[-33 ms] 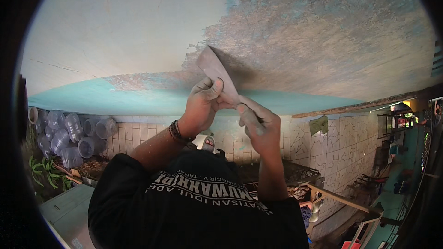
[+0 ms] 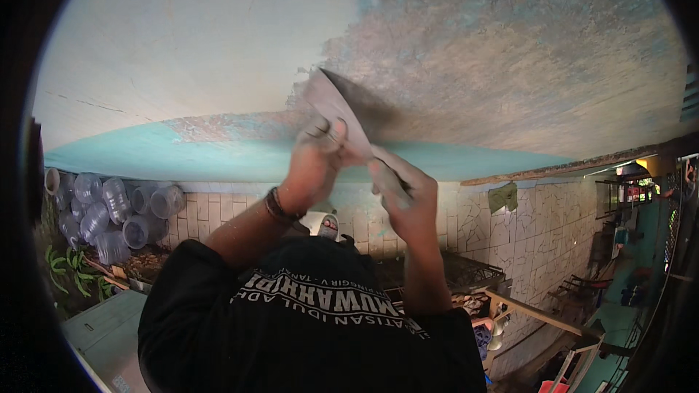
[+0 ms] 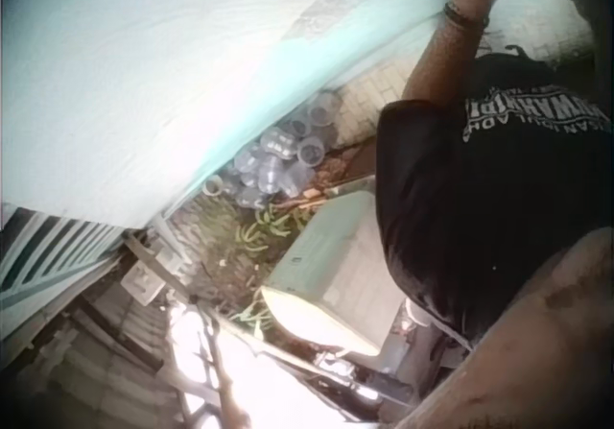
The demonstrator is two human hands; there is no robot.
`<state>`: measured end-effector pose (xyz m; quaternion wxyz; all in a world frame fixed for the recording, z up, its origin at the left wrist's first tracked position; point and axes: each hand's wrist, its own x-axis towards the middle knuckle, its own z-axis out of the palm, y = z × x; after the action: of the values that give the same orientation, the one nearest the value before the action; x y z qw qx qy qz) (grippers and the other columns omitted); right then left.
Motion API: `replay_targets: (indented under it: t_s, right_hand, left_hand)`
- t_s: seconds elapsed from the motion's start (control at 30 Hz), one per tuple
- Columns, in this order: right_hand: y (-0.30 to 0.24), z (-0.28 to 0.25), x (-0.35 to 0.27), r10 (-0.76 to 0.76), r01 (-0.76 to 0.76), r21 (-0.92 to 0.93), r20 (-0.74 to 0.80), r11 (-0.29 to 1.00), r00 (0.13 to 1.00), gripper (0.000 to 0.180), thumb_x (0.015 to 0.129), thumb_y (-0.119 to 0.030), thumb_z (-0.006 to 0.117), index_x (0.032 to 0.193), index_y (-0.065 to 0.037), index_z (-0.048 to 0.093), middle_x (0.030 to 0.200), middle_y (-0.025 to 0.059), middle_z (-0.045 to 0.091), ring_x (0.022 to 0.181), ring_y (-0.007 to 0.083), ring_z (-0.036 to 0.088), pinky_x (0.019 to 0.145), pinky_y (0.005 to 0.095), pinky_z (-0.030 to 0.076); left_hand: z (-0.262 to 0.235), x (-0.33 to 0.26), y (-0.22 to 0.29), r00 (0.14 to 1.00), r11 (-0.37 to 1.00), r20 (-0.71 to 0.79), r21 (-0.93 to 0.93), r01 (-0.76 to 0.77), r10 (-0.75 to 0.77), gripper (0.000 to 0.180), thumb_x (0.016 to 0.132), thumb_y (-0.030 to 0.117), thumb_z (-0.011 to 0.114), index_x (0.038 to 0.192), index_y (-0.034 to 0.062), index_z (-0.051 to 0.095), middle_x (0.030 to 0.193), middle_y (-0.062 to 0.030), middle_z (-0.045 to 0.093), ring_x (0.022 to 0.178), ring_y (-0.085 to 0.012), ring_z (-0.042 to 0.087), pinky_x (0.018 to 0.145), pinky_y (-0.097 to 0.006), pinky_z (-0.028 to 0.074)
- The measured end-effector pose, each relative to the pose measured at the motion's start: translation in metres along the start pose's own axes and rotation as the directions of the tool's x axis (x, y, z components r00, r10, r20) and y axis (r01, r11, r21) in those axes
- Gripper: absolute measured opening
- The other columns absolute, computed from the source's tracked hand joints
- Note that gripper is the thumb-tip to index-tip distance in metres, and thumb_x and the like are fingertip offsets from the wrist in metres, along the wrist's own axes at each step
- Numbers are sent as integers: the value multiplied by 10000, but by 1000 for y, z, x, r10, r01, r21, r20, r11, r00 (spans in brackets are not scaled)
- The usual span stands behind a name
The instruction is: The person scrapes old paint or plaster off a wall using a putty knife.
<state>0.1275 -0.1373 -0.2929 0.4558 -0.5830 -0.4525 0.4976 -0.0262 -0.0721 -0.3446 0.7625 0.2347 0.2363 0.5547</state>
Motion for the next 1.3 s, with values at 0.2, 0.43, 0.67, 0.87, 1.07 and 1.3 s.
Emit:
replay_targets:
  t_s: [0.2, 0.43, 0.67, 0.87, 1.07, 1.3]
  right_hand:
    - [-2, 1, 3, -7, 5, 52, 28, 999, 1000, 277, 879, -107, 624, 1135, -1, 628, 661, 15, 568, 502, 15, 398, 438, 177, 302]
    - [30, 13, 7, -180, 180, 111, -15, 977, 984, 275, 881, -95, 621, 1136, 9, 619, 637, 13, 549, 480, 3, 372, 420, 171, 280]
    - [21, 10, 10, -190, 196, 179, -48, 964, 981, 272, 891, -91, 605, 1136, 26, 609, 636, 23, 550, 471, 6, 367, 410, 165, 261]
    - [9, 16, 15, -177, 182, 115, -51, 977, 983, 279, 882, -104, 623, 1136, 13, 616, 638, 23, 560, 478, 16, 389, 417, 175, 285]
    - [17, 3, 14, -204, 207, 70, -52, 976, 978, 274, 876, -99, 632, 1126, 13, 622, 654, 25, 574, 491, 16, 408, 429, 172, 301]
    - [9, 1, 10, -177, 178, 123, -22, 976, 984, 272, 884, -112, 627, 1121, 21, 623, 632, 12, 546, 469, 7, 371, 418, 172, 274]
  left_hand:
    - [4, -8, 3, 999, 999, 0, 33, 40, -40, 207, 949, 209, 511, 962, 5, 538, 842, -118, 644, 747, -226, 660, 711, -368, 563]
    - [2, -3, 2, 998, 984, -55, 180, -10, 21, 184, 948, 195, 517, 960, 16, 556, 840, -100, 644, 767, -208, 655, 704, -366, 553]
    - [13, 4, 13, 998, 970, 26, 237, -56, 52, 216, 943, 192, 524, 931, -18, 570, 817, -121, 650, 742, -209, 660, 690, -355, 558]
    - [8, 9, 13, 990, 976, 67, 168, -135, 125, 240, 944, 197, 525, 917, -38, 565, 820, -134, 649, 732, -221, 662, 695, -351, 555]
    - [13, 10, 1, 998, 980, -43, 194, -40, 49, 241, 937, 212, 536, 911, -24, 576, 821, -136, 657, 741, -220, 662, 698, -351, 547]
    - [14, 5, 5, 998, 978, 19, 199, -61, 58, 231, 936, 206, 539, 937, -21, 580, 835, -121, 652, 759, -219, 658, 704, -348, 548]
